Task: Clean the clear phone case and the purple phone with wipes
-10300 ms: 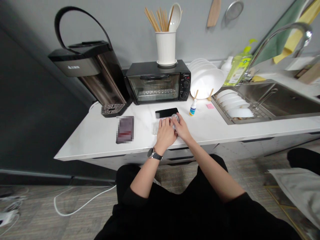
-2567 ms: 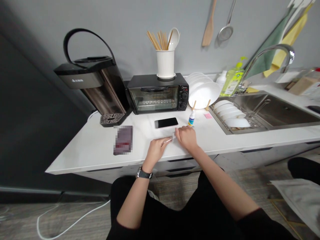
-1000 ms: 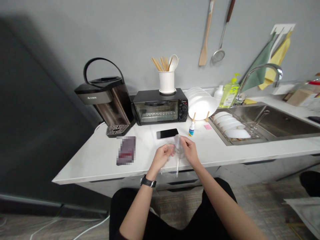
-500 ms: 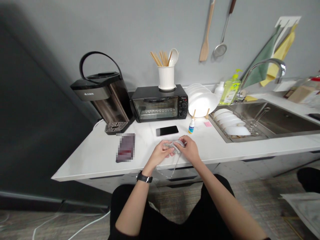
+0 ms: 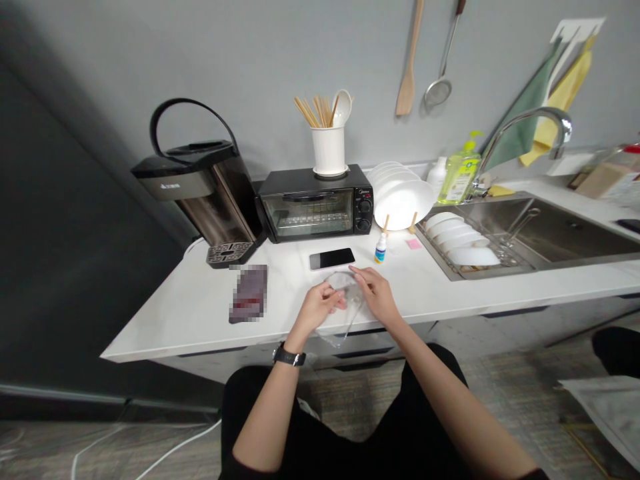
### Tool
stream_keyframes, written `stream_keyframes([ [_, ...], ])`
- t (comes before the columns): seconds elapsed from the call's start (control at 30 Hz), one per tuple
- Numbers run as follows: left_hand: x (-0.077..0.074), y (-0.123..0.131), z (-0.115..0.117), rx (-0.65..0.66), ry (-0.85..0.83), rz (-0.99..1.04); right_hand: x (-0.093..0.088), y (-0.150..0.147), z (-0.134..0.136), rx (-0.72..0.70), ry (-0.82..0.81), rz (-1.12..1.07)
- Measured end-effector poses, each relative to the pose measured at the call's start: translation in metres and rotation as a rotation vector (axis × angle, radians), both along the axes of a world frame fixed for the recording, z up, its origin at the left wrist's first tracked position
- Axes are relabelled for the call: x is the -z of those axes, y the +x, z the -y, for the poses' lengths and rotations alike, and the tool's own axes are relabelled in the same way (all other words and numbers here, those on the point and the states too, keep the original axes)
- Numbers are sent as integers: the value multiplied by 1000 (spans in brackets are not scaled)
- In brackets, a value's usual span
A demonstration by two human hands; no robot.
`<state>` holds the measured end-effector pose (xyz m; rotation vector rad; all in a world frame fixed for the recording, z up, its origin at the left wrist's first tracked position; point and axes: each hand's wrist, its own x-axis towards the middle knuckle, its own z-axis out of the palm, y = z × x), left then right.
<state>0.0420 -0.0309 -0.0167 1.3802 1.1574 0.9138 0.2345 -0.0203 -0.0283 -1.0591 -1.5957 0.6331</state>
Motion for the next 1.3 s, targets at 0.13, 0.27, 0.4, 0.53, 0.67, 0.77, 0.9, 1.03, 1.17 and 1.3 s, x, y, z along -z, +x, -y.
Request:
stream_keyframes([
  [0.13, 5, 1, -3, -37, 1, 20, 5, 8, -6, 4, -141, -125],
  [0.27, 10, 1, -5, -5, 49, 51, 0, 15, -11, -107, -165, 5],
  [0.4, 7, -1, -2, 35, 69, 62, -6, 17, -13, -282, -183, 148],
  [0.53, -1, -9, 5, 126, 145, -40, -3, 17, -22, -239, -167, -30],
  [0.67, -2, -18, 2, -63, 208, -109, 3, 18, -29, -109, -101, 39],
  [0.77, 3, -20, -3, -219, 207, -45, 5, 17, -27, -44, -123, 161],
  [0.9, 7, -20, -2, -250, 252, -58, 4, 13, -22, 39, -144, 240],
  [1.03, 8, -20, 2, -260, 287, -72, 2, 15, -21, -70, -134, 227],
  [1.17, 8, -22, 1, -236, 299, -44, 4, 18, -22, 5, -112, 140],
  [1.3, 11, -25, -2, -176, 272, -69, 8, 20, -25, 163, -70, 59],
])
